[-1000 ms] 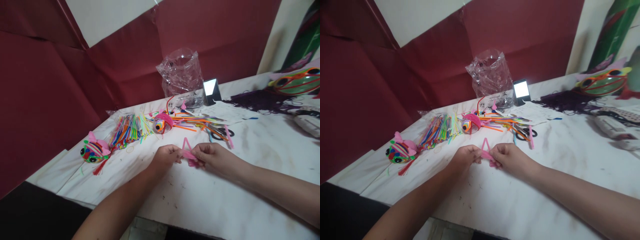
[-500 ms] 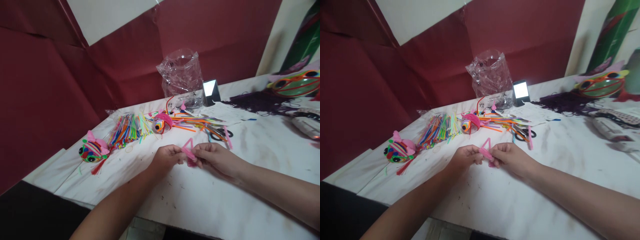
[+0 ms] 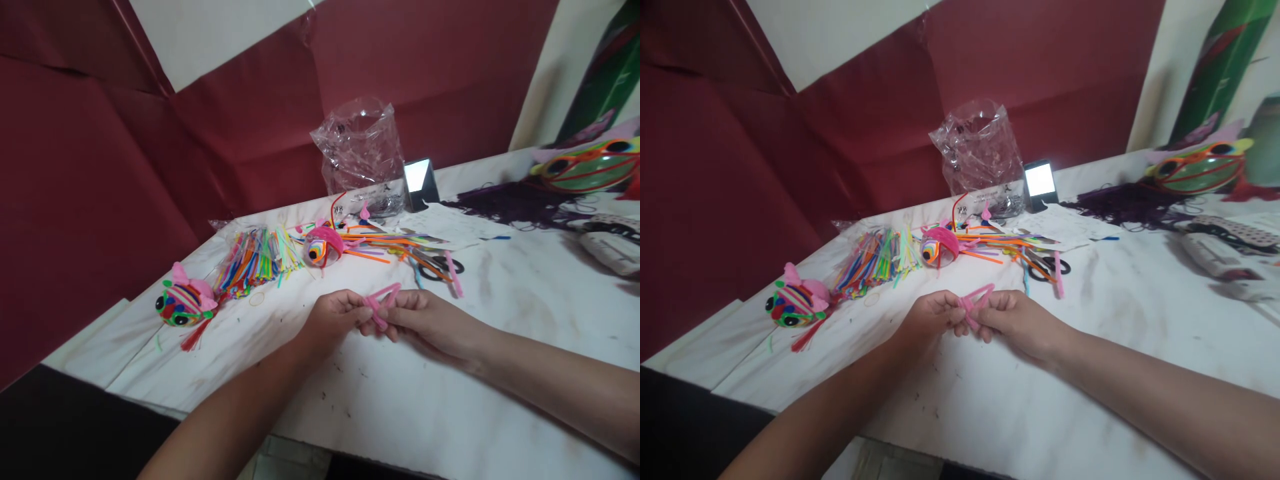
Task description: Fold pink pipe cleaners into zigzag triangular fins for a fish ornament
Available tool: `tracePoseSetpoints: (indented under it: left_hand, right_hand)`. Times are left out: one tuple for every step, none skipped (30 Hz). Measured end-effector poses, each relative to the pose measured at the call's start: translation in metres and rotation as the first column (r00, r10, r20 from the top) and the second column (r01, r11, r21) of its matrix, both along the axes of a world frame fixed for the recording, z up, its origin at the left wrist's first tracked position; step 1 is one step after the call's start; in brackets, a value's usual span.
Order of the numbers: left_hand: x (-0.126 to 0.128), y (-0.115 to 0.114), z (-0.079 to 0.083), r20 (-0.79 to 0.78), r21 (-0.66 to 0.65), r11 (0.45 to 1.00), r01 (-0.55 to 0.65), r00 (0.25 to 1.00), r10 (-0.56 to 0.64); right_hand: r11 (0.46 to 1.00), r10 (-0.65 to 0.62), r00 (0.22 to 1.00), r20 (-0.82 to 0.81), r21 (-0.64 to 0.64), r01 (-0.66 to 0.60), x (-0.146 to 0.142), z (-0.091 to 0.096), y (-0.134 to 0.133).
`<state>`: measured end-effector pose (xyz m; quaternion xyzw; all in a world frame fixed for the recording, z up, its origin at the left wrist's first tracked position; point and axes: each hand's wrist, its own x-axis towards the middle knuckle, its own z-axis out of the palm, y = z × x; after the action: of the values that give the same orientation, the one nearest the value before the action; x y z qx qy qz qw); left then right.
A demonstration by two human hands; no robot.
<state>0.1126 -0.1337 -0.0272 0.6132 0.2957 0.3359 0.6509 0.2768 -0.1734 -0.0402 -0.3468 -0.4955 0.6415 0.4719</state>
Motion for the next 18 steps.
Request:
tracePoseSetpoints:
  left_hand:
    - [0.0003, 0.0000, -0.0004, 0.018, -0.012, 1.000, 0.017, 1.000, -0.017]
    - [0.0005, 0.0000, -0.0008, 0.039, -0.019, 0.999, 0.034, 0.999, -0.033]
    - [0.0005, 0.0000, -0.0014, 0.061, -0.020, 0.999, 0.048, 0.997, -0.047]
    - [0.0005, -0.0001, -0.0020, 0.082, -0.016, 0.998, 0.059, 0.995, -0.057]
    - [0.0003, -0.0003, -0.0026, 0.096, -0.009, 0.998, 0.065, 0.993, -0.064]
    - [0.0001, -0.0007, -0.0030, 0.103, 0.002, 0.998, 0.066, 0.992, -0.066]
    - [-0.0002, -0.0013, -0.0034, 0.105, 0.011, 0.998, 0.062, 0.992, -0.063]
    - [-0.0005, -0.0020, -0.0035, 0.103, 0.017, 0.999, 0.051, 0.993, -0.053]
    - [-0.0008, -0.0027, -0.0035, 0.094, 0.022, 0.999, 0.037, 0.995, -0.039]
    - [-0.0010, -0.0033, -0.0032, 0.083, 0.027, 0.999, 0.021, 0.996, -0.023]
    - [-0.0012, -0.0038, -0.0028, 0.072, 0.032, 0.999, 0.006, 0.997, -0.008]
    - [-0.0013, -0.0039, -0.0022, 0.061, 0.034, 0.999, -0.007, 0.998, 0.005]
    - [-0.0013, -0.0038, -0.0015, 0.053, 0.034, 0.999, -0.021, 0.998, 0.019]
    - [-0.0014, -0.0034, -0.0007, 0.051, 0.030, 0.999, -0.042, 0.998, 0.041]
    - [-0.0015, -0.0027, 0.0000, 0.048, 0.026, 0.997, -0.069, 0.997, 0.068]
    - [-0.0016, -0.0019, 0.0007, 0.039, 0.027, 0.995, -0.095, 0.995, 0.094]
    - [-0.0018, -0.0011, 0.0013, 0.017, 0.034, 0.993, -0.114, 0.993, 0.114]
    - [-0.0020, -0.0005, 0.0018, -0.017, 0.049, 0.991, -0.124, 0.992, 0.125]
  right_hand:
    - [1.000, 0.014, 1.000, -0.020, 0.007, -0.014, -0.0008, 0.0003, -0.0008]
    - [1.000, 0.028, 0.999, -0.039, 0.014, -0.027, -0.0015, 0.0005, -0.0017]
    - [0.999, 0.039, 0.998, -0.053, 0.019, -0.038, -0.0021, 0.0007, -0.0025]
    - [0.999, 0.045, 0.997, -0.062, 0.023, -0.044, -0.0024, 0.0008, -0.0034]
    - [0.998, 0.051, 0.997, -0.066, 0.026, -0.049, -0.0026, 0.0009, -0.0041]
    - [0.998, 0.055, 0.996, -0.067, 0.029, -0.053, -0.0027, 0.0010, -0.0046]
    - [0.998, 0.058, 0.996, -0.068, 0.033, -0.055, -0.0027, 0.0012, -0.0048]
    - [0.998, 0.061, 0.996, -0.069, 0.037, -0.058, -0.0028, 0.0014, -0.0048]
    - [0.997, 0.064, 0.996, -0.067, 0.039, -0.061, -0.0029, 0.0018, -0.0046]
    - [0.997, 0.066, 0.996, -0.066, 0.038, -0.064, -0.0031, 0.0023, -0.0042]
    - [0.997, 0.065, 0.996, -0.067, 0.037, -0.063, -0.0033, 0.0029, -0.0037]
    - [0.998, 0.060, 0.996, -0.066, 0.036, -0.057, -0.0034, 0.0034, -0.0032]
    - [0.998, 0.054, 0.997, -0.063, 0.034, -0.052, -0.0035, 0.0040, -0.0028]
    - [0.999, 0.046, 0.998, -0.053, 0.029, -0.045, -0.0035, 0.0043, -0.0025]
    - [0.999, 0.036, 0.999, -0.033, 0.026, -0.035, -0.0033, 0.0045, -0.0024]
    - [0.999, 0.028, 1.000, -0.002, 0.023, -0.028, -0.0030, 0.0045, -0.0024]
    - [1.000, 0.022, 0.999, 0.033, 0.020, -0.023, -0.0025, 0.0043, -0.0024]
    - [1.000, 0.021, 0.997, 0.067, 0.017, -0.022, -0.0020, 0.0039, -0.0024]
